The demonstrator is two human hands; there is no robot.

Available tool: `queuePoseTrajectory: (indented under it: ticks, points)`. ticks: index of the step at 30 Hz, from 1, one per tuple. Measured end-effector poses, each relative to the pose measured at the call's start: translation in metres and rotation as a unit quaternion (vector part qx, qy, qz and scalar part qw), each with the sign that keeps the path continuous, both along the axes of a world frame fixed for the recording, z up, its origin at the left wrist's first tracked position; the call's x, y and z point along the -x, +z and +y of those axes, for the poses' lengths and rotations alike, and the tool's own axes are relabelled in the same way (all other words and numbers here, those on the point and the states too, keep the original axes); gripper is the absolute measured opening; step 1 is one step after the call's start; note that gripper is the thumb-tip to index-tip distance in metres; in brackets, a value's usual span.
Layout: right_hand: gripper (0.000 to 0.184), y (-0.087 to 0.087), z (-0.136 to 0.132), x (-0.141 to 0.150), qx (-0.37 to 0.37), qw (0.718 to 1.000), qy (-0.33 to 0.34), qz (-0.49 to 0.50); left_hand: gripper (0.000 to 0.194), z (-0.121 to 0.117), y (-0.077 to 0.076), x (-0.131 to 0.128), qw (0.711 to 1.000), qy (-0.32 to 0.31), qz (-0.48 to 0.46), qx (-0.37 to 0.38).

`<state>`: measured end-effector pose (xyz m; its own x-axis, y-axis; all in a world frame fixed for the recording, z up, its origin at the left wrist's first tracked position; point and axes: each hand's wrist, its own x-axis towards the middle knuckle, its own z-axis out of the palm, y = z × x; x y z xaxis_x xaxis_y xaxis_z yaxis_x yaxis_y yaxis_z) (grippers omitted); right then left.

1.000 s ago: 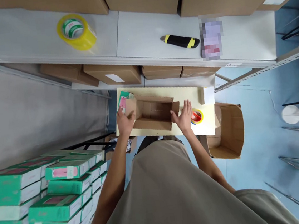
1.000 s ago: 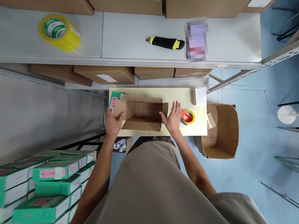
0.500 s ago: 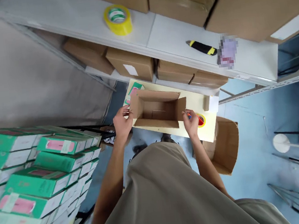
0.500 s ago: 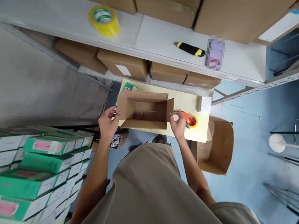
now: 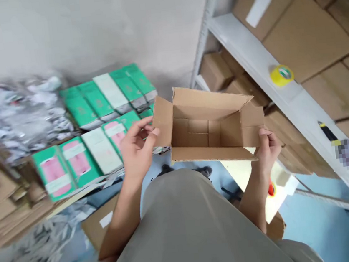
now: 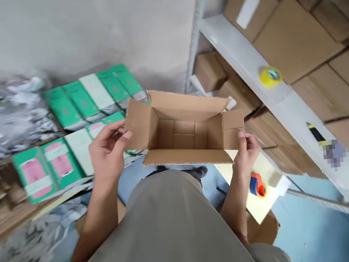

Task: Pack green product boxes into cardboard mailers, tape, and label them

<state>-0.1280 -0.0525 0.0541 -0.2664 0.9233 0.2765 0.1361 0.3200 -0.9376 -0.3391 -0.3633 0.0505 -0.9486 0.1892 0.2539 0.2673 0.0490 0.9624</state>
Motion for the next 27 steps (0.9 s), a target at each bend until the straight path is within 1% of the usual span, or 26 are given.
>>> queuePoseTrajectory:
  ticks: [3, 6, 8, 10, 13, 15, 16, 18, 20, 23, 27]
  points:
    - [0.046, 0.008, -0.036, 0.065, -0.009, 0.997, 0.077, 0.014, 0.032, -0.068, 0.011, 0.011, 0.995, 0.096, 0.004, -0.013]
    - [0.047, 0.015, -0.075, 0.125, -0.006, 0.982, 0.188, -0.014, 0.031, -0.127, 0.016, 0.018, 0.982, 0.186, -0.008, -0.028]
    - [0.048, 0.017, -0.100, 0.161, 0.000, 0.965, 0.260, -0.040, 0.030, -0.157, 0.014, 0.020, 0.969, 0.241, -0.017, -0.041]
    - [0.048, 0.014, -0.119, 0.192, 0.018, 0.942, 0.329, -0.062, 0.029, -0.178, 0.006, 0.021, 0.955, 0.292, -0.029, -0.047]
    - [0.051, 0.003, -0.135, 0.227, 0.062, 0.904, 0.412, -0.097, 0.032, -0.196, -0.008, 0.020, 0.934, 0.350, -0.066, -0.029]
    - [0.053, -0.003, -0.138, 0.241, 0.086, 0.886, 0.440, -0.118, 0.036, -0.201, -0.013, 0.017, 0.923, 0.370, -0.106, -0.009]
    - [0.053, -0.005, -0.138, 0.246, 0.096, 0.880, 0.448, -0.126, 0.039, -0.202, -0.012, 0.015, 0.918, 0.375, -0.126, 0.000]
    - [0.051, -0.007, -0.136, 0.252, 0.118, 0.868, 0.463, -0.136, 0.044, -0.201, -0.008, 0.013, 0.911, 0.383, -0.152, 0.009]
    - [0.048, -0.006, -0.134, 0.254, 0.137, 0.857, 0.477, -0.141, 0.047, -0.200, -0.001, 0.012, 0.906, 0.395, -0.153, 0.014]
    - [0.047, -0.006, -0.134, 0.255, 0.145, 0.847, 0.490, -0.147, 0.043, -0.202, 0.008, 0.012, 0.898, 0.415, -0.143, 0.025]
    - [0.048, -0.009, -0.136, 0.253, 0.153, 0.842, 0.494, -0.153, 0.041, -0.210, 0.012, 0.016, 0.894, 0.420, -0.155, 0.023]
